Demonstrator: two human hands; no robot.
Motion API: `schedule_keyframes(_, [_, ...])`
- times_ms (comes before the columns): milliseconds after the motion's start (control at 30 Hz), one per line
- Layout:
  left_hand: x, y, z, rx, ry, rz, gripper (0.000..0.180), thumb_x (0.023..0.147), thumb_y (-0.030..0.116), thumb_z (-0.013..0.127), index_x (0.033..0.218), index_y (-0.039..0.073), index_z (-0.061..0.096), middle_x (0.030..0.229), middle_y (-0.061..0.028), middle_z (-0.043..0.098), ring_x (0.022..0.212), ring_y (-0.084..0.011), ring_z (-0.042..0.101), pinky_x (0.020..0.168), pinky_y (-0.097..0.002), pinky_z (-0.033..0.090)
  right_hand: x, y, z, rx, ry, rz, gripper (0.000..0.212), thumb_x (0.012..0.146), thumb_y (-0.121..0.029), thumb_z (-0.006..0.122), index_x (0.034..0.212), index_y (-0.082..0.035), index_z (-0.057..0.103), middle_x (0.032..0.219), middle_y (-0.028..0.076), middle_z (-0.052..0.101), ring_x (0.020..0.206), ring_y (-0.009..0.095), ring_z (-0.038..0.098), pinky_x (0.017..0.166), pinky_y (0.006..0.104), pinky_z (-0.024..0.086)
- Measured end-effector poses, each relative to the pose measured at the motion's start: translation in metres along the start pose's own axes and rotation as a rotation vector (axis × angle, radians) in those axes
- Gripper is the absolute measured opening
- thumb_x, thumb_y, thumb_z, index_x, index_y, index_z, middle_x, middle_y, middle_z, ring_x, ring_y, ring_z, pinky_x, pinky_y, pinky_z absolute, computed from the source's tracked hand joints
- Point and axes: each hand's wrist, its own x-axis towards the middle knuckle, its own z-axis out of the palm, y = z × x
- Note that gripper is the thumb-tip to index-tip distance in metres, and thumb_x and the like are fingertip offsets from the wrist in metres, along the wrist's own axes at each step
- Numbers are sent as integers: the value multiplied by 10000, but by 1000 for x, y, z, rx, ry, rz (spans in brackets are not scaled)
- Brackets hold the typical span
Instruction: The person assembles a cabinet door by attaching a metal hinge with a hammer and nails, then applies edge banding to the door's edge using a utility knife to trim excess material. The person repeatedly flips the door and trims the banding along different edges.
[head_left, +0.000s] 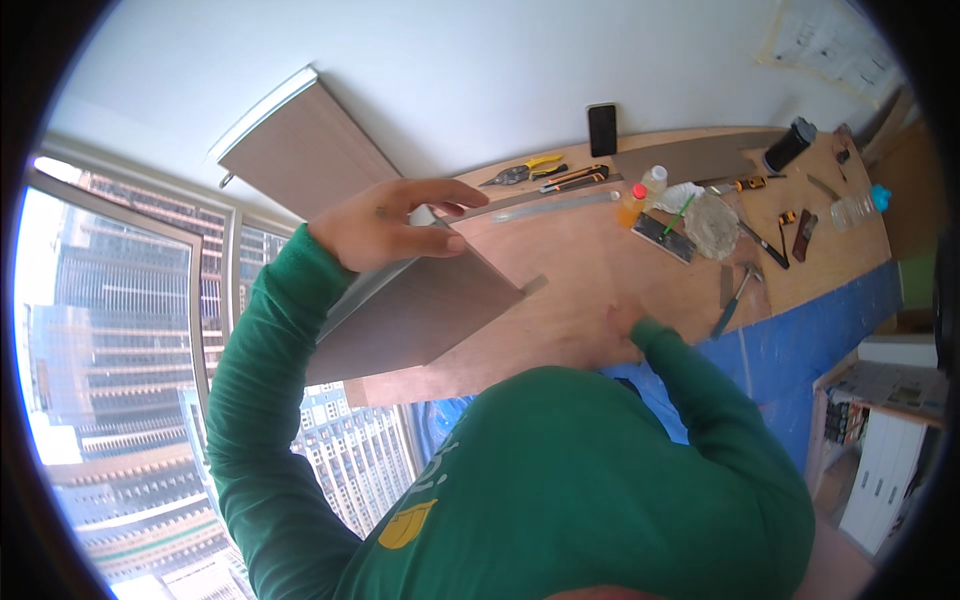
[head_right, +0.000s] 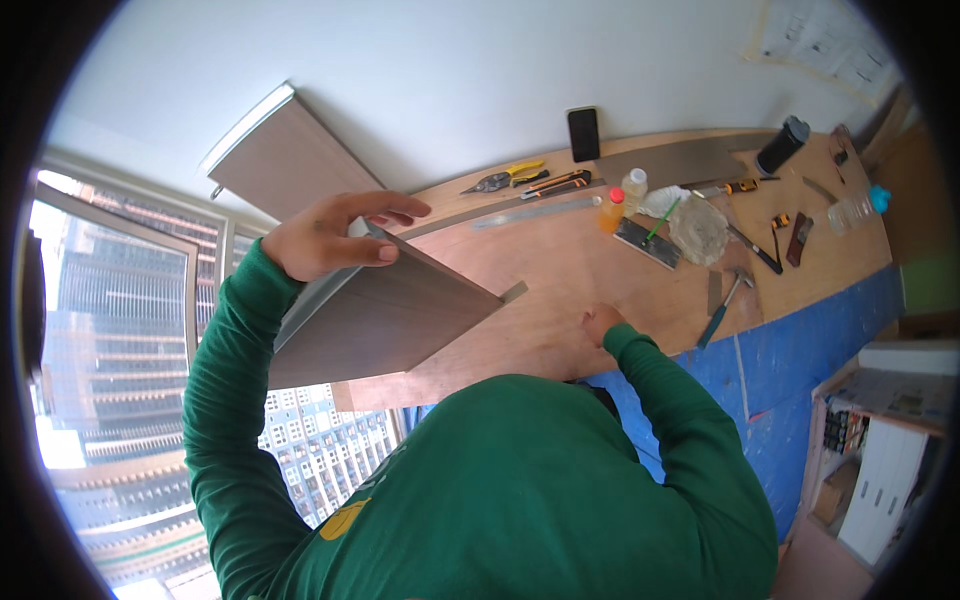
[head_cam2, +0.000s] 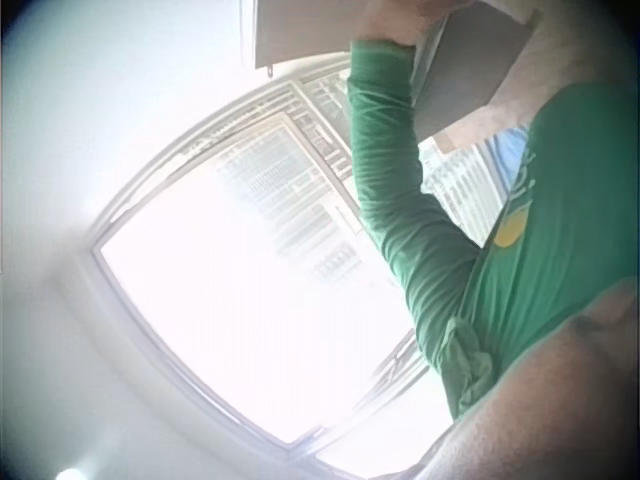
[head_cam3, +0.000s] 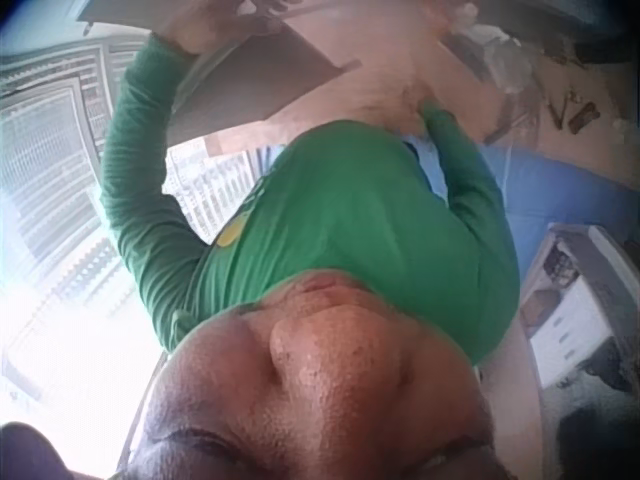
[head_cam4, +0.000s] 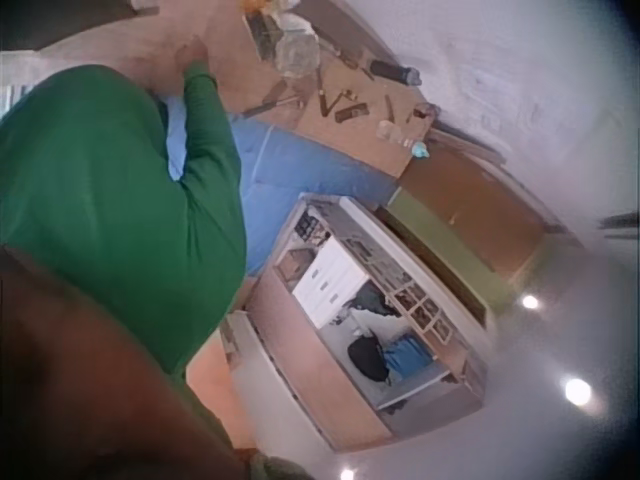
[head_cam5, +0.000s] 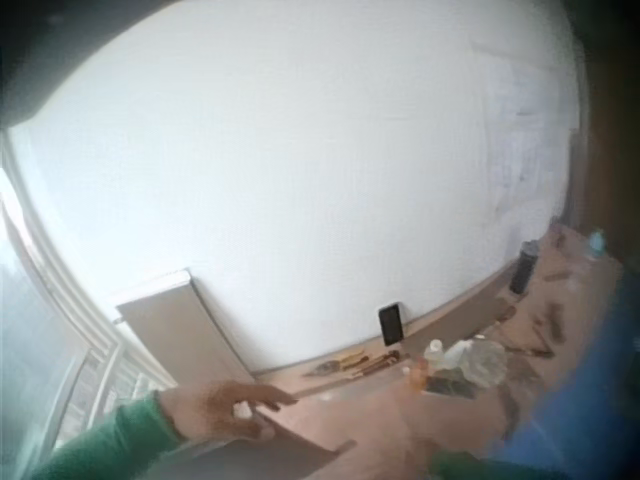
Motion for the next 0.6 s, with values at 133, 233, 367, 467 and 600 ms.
schedule_keyframes(133, [4,9,3,56,-42,10,587,876,205,734,1423,21,624,1340,-157,680,1254,-287,610,1117,-422,454,77,-30,-22,-163,201,-281,345,913,-289,682,1132,-24,715,1127,254,726,1019,428,698,879,501,556])
schedule_keyframes(233, [-6,1,9,30,-65,-73,552,878,155,703,1413,35,634,1370,-157,668,1271,-285,606,1123,-428,453,132,-83,-52,-252,179,-303,379,913,-280,677,1195,-29,707,1178,239,720,1128,414,673,969,478,540])
schedule_keyframes(367, [4,9,3,51,-131,-52,589,815,90,638,1403,44,640,1404,-159,649,1292,-286,607,1112,-413,470,210,-88,-82,-287,373,-196,438,924,-294,681,1267,-20,692,1290,233,675,1245,399,624,1077,455,505])
schedule_keyframes(467, [1,7,2,-19,-131,-86,611,789,65,587,1398,40,642,1381,-166,662,1276,-289,620,1093,-407,481,231,-127,-105,-490,302,-71,478,941,-276,658,1347,-25,642,1444,234,583,1304,407,588,1108,478,486])
schedule_keyframes(600, [1,-3,5,-147,-168,-86,611,787,61,569,1393,30,640,1369,-181,667,1275,-304,615,1080,-402,480,264,-124,-124,-549,337,-27,515,931,-281,665,1392,-59,607,1463,226,570,1337,401,564,1136,469,470])
